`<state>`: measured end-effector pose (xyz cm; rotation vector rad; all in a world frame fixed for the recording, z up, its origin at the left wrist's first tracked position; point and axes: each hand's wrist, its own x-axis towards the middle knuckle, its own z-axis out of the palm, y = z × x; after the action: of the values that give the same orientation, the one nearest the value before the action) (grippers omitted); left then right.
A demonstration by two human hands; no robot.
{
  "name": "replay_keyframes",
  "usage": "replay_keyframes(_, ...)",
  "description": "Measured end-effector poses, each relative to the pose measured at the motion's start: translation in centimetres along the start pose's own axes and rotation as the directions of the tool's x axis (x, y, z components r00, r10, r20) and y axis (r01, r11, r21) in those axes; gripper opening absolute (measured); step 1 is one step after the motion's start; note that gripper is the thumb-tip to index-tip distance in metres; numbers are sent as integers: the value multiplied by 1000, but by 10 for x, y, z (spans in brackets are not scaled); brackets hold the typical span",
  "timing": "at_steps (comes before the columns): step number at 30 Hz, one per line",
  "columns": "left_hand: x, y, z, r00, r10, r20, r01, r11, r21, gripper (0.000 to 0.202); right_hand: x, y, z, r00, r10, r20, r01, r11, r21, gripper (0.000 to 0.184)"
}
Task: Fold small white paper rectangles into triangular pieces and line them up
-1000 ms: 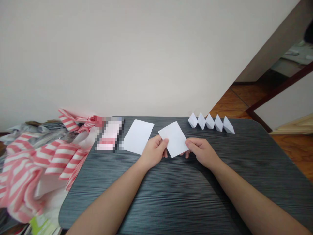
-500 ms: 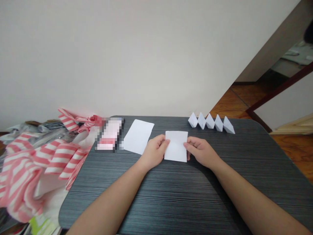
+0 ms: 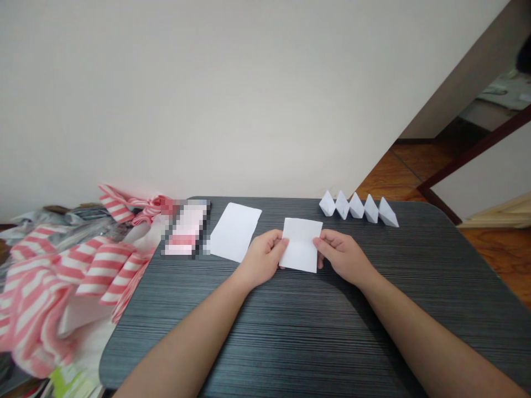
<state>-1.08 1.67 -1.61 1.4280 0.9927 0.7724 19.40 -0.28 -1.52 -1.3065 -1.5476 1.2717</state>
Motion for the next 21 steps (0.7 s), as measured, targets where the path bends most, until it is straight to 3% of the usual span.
replay_keyframes(2, 1, -1, 0, 1000, -2, 2, 2, 998, -65, 27, 0, 1, 1, 999, -28, 19, 27, 998, 48, 14)
replay_keyframes(7, 2, 1, -1, 1000, 20, 14, -18, 986, -167, 26, 0, 4, 0, 997, -69, 24, 67, 994, 87, 25)
replay_keyframes(13, 3, 1, -3, 1000, 6, 0, -5, 986, -167, 19, -2, 6, -1, 998, -68, -19, 68, 997, 36, 22)
replay_keyframes(21, 3, -2, -5, 999, 9, -33, -14, 988, -157, 17, -1, 5, -3, 990, -138, 21, 137, 990, 7, 26)
